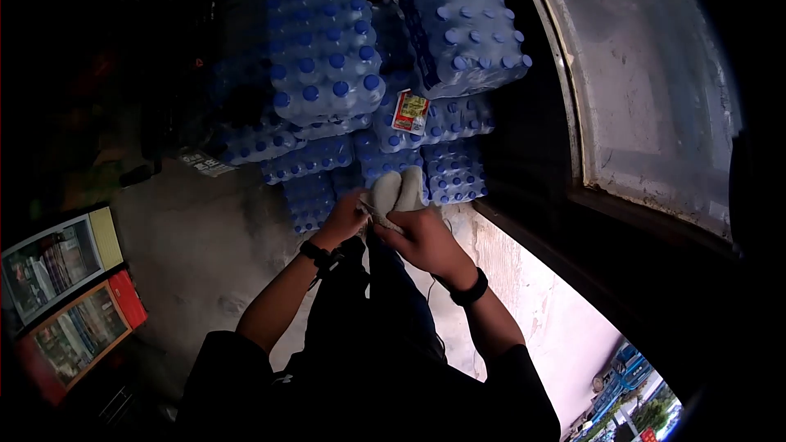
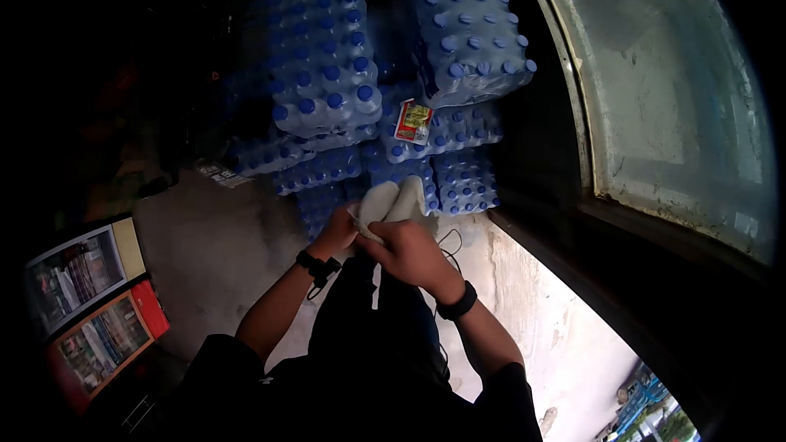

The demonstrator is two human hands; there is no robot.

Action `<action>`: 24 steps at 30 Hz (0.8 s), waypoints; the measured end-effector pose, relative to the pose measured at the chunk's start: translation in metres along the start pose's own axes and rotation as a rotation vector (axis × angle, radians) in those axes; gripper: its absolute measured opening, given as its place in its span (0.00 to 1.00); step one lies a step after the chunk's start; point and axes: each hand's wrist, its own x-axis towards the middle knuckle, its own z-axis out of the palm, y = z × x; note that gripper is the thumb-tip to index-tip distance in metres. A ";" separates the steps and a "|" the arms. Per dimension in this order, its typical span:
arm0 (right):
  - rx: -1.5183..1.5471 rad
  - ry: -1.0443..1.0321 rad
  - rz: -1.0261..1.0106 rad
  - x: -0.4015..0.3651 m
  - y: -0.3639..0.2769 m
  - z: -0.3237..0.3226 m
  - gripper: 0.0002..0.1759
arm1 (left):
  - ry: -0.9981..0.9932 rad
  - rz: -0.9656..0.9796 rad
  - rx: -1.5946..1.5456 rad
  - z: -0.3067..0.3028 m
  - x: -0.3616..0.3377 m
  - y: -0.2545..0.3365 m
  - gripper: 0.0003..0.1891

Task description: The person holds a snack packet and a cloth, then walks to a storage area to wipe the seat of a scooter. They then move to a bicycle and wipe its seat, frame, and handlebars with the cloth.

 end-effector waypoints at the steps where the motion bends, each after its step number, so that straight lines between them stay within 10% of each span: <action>1: -0.043 -0.028 -0.003 0.008 -0.004 -0.002 0.15 | 0.074 0.006 -0.039 -0.012 -0.001 -0.003 0.13; 12: -0.331 0.527 -0.145 0.178 -0.001 -0.023 0.14 | 0.588 -0.061 0.206 -0.185 0.085 0.113 0.15; 14: -0.605 1.011 -0.199 0.212 0.003 -0.016 0.16 | 0.646 0.052 0.287 -0.184 0.123 0.112 0.18; 16: -0.729 1.040 -0.177 0.228 0.011 0.001 0.17 | 0.715 0.159 0.362 -0.175 0.140 0.090 0.22; 18: -0.504 0.687 -0.358 0.248 0.030 0.039 0.20 | 0.490 0.148 1.088 -0.166 0.144 0.057 0.28; 24: -0.851 0.645 -0.288 0.293 0.080 0.068 0.30 | 0.440 0.191 1.083 -0.187 0.145 0.045 0.30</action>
